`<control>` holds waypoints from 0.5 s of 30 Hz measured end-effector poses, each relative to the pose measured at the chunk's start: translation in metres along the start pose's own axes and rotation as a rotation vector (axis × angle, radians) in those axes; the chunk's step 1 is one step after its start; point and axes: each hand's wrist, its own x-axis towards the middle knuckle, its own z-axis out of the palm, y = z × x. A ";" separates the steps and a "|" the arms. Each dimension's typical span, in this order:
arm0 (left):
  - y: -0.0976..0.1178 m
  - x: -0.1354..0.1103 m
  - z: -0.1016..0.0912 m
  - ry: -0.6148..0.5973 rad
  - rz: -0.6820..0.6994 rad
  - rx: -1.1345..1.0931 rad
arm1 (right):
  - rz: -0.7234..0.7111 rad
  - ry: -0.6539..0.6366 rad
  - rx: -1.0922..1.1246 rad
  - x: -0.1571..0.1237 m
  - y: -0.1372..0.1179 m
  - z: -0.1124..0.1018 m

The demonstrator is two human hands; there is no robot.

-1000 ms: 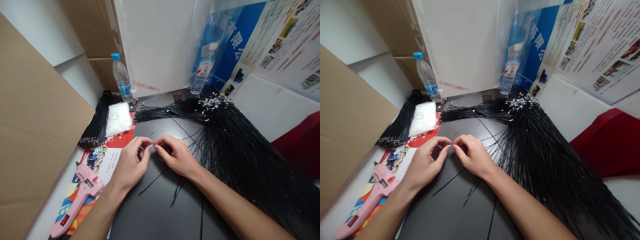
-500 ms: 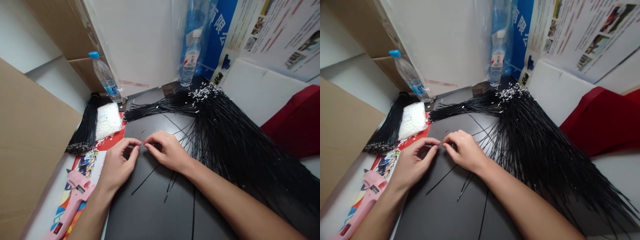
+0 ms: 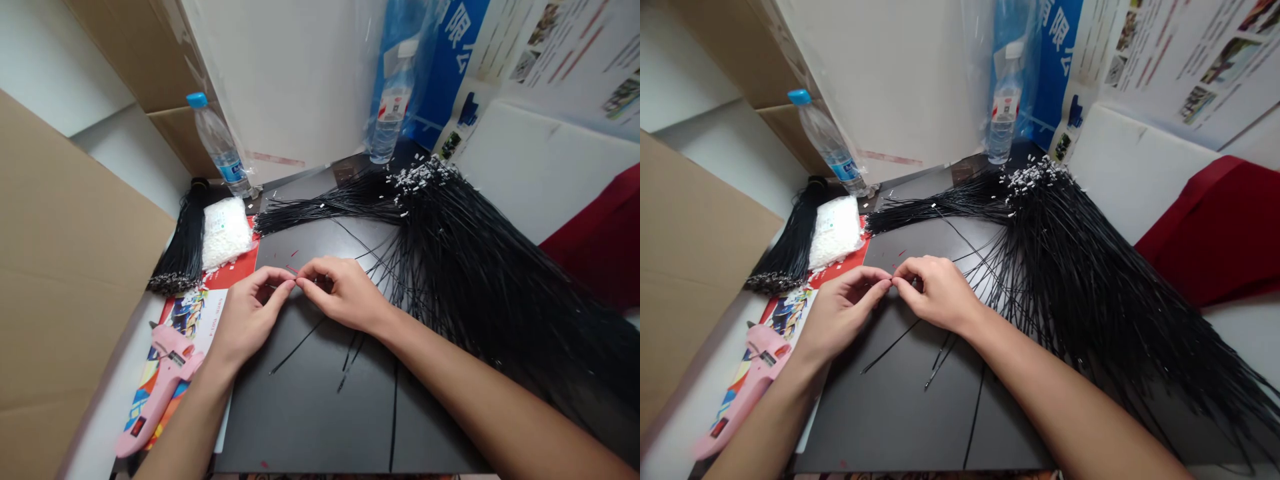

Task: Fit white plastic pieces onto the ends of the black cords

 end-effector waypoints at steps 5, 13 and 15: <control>0.002 0.001 0.001 -0.014 -0.002 -0.067 | 0.046 0.011 0.058 0.000 -0.002 0.000; 0.008 0.002 0.001 -0.016 -0.029 -0.140 | 0.025 -0.007 0.067 0.001 -0.001 -0.002; 0.010 0.002 0.000 -0.014 -0.064 -0.143 | -0.032 0.020 0.015 0.000 -0.001 -0.003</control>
